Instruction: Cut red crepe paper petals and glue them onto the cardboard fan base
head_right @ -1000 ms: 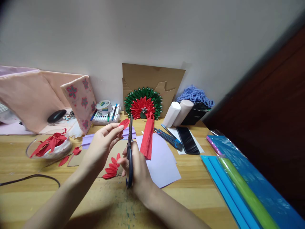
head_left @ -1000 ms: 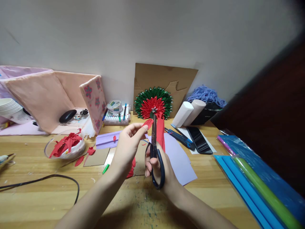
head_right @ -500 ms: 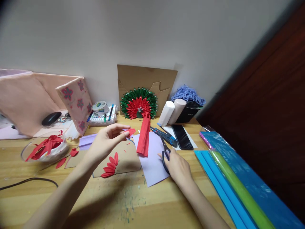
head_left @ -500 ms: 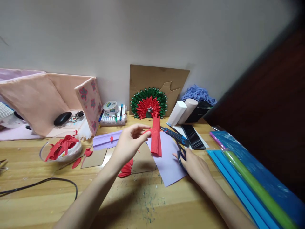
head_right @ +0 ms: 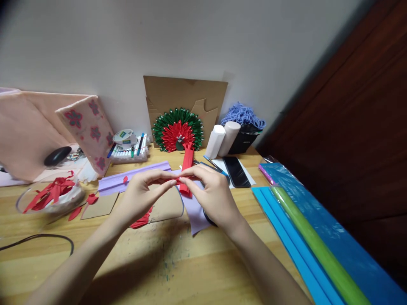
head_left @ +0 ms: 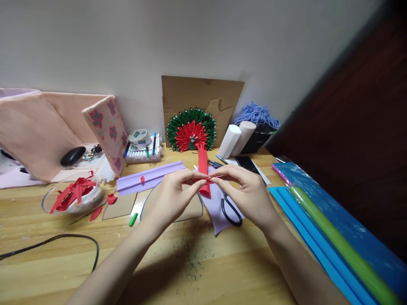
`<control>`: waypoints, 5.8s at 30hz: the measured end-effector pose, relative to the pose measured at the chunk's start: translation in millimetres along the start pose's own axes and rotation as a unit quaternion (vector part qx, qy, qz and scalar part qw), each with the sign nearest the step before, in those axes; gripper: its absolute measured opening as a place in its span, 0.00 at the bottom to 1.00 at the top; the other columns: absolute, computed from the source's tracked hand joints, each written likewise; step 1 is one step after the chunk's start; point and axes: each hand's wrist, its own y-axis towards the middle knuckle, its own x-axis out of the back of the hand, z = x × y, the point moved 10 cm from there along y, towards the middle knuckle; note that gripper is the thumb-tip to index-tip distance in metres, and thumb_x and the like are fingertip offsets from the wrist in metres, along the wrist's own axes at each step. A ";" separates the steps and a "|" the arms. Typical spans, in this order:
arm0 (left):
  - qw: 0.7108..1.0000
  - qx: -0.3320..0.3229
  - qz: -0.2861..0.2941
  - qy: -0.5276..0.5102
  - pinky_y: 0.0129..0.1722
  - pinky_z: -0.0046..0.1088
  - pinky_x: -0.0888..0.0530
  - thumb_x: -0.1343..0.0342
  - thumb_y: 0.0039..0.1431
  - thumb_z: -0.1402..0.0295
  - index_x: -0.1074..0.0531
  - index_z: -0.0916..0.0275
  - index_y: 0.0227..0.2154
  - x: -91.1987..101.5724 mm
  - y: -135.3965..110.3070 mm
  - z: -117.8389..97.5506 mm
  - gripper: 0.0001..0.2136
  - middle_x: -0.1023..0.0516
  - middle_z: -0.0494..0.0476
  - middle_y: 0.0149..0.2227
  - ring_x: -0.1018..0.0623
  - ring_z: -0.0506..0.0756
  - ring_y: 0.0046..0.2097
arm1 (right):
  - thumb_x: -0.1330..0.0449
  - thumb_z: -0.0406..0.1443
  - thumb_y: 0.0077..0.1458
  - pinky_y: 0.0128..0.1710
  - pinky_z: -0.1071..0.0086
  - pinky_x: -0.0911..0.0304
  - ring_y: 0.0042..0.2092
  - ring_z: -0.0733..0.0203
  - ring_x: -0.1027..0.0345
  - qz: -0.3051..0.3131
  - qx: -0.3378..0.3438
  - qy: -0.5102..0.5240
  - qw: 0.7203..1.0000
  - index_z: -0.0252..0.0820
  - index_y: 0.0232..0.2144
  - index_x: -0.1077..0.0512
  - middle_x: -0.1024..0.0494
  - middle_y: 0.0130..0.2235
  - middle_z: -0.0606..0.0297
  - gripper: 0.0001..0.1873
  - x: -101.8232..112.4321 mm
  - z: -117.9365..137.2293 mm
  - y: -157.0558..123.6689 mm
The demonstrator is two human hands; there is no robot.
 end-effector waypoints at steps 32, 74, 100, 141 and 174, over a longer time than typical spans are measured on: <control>0.982 0.120 0.026 -0.145 0.34 0.23 0.26 0.38 0.50 0.66 0.20 0.63 0.29 -6.3 -1.3 28.2 0.06 0.18 0.56 0.29 0.20 0.52 0.32 | 0.42 0.30 0.54 0.35 0.69 0.32 0.35 0.63 0.29 0.069 0.210 -0.065 0.973 0.42 0.35 0.28 0.22 0.32 0.64 0.06 -11.3 22.4 -4.6; 0.983 -0.145 0.014 0.109 0.30 0.24 0.30 0.42 0.55 0.70 0.22 0.57 0.38 2.9 -11.0 -29.4 0.08 0.21 0.53 0.30 0.25 0.49 0.31 | 0.37 0.30 0.51 0.30 0.72 0.31 0.34 0.63 0.28 0.068 0.004 0.157 0.985 0.44 0.32 0.21 0.21 0.31 0.64 0.07 -3.4 -10.4 4.6; 0.973 -0.186 0.005 0.135 0.34 0.25 0.29 0.45 0.58 0.73 0.24 0.58 0.42 -0.1 -14.5 -36.6 0.10 0.21 0.53 0.33 0.23 0.50 0.32 | 0.37 0.32 0.50 0.32 0.70 0.29 0.32 0.62 0.28 0.020 0.064 0.066 0.996 0.43 0.30 0.22 0.21 0.31 0.64 0.04 4.2 2.6 2.4; 1.000 -0.021 -0.015 -0.005 0.38 0.27 0.22 0.40 0.51 0.72 0.22 0.62 0.32 5.1 -9.4 -20.0 0.05 0.18 0.55 0.33 0.20 0.53 0.35 | 0.39 0.27 0.48 0.34 0.70 0.30 0.34 0.64 0.29 0.046 0.060 0.126 0.989 0.41 0.29 0.27 0.25 0.31 0.64 0.06 -2.6 4.2 0.8; 0.989 -0.104 0.029 0.103 0.33 0.23 0.28 0.44 0.54 0.73 0.24 0.62 0.33 -5.2 -9.0 -26.0 0.05 0.21 0.53 0.31 0.24 0.49 0.33 | 0.39 0.27 0.47 0.29 0.73 0.34 0.28 0.66 0.32 0.050 0.067 0.001 0.997 0.40 0.27 0.28 0.25 0.27 0.68 0.05 2.2 13.5 -1.1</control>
